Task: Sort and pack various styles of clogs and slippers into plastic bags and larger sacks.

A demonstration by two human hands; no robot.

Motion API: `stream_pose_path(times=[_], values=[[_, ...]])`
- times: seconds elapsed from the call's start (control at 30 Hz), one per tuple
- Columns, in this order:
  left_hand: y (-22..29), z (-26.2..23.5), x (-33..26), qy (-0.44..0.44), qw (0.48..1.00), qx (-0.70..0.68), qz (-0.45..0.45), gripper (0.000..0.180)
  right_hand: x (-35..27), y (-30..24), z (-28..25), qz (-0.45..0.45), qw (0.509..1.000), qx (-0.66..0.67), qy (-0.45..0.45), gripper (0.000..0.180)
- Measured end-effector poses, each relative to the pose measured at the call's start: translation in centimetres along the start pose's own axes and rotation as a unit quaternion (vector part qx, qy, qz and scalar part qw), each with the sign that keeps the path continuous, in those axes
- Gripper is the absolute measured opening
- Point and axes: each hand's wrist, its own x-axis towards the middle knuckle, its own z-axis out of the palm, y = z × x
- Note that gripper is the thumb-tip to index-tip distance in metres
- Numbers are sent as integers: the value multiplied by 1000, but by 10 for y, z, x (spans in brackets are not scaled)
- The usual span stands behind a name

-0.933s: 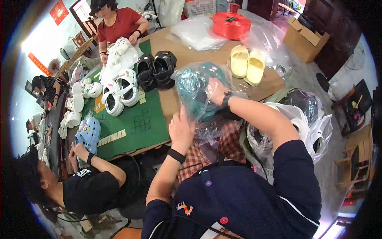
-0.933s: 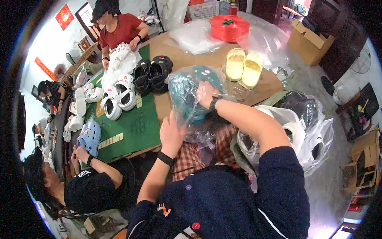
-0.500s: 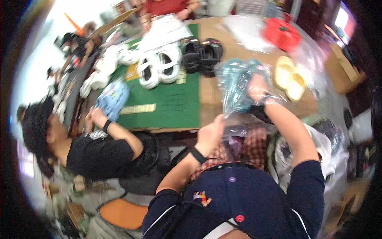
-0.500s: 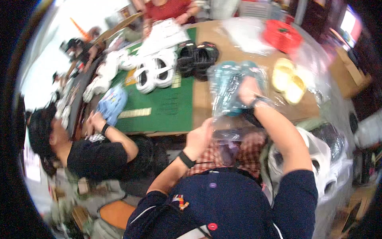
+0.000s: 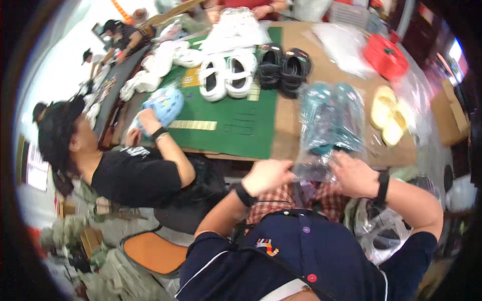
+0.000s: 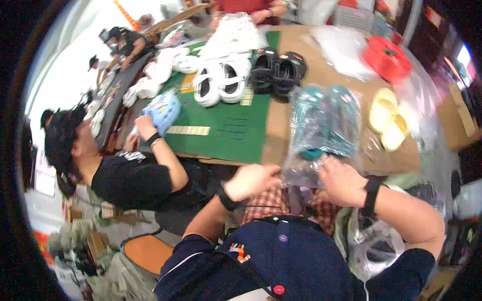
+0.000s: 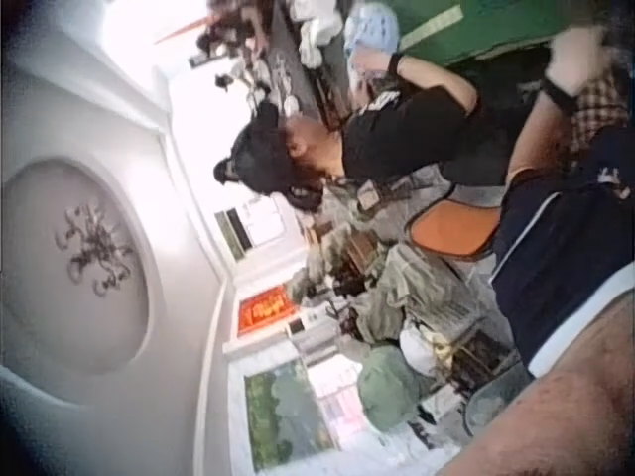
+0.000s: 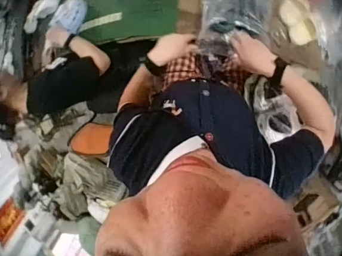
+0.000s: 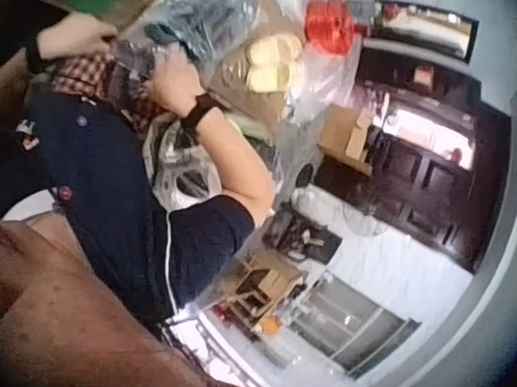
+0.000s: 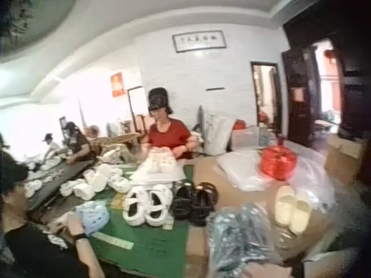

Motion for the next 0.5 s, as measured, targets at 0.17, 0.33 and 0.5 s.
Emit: stream_pose_path(times=[0.17,0.33,0.5], values=[[-3,-65,17,250,967,-18,38,43,-27,32,-85,-21,983,176,48,35],[41,-91,106,330,910,-58,244,51,-10,123,-34,55,936,107,330,50],[58,-13,141,163,948,109,249,64,12,123,35,58,997,-5,48,16]])
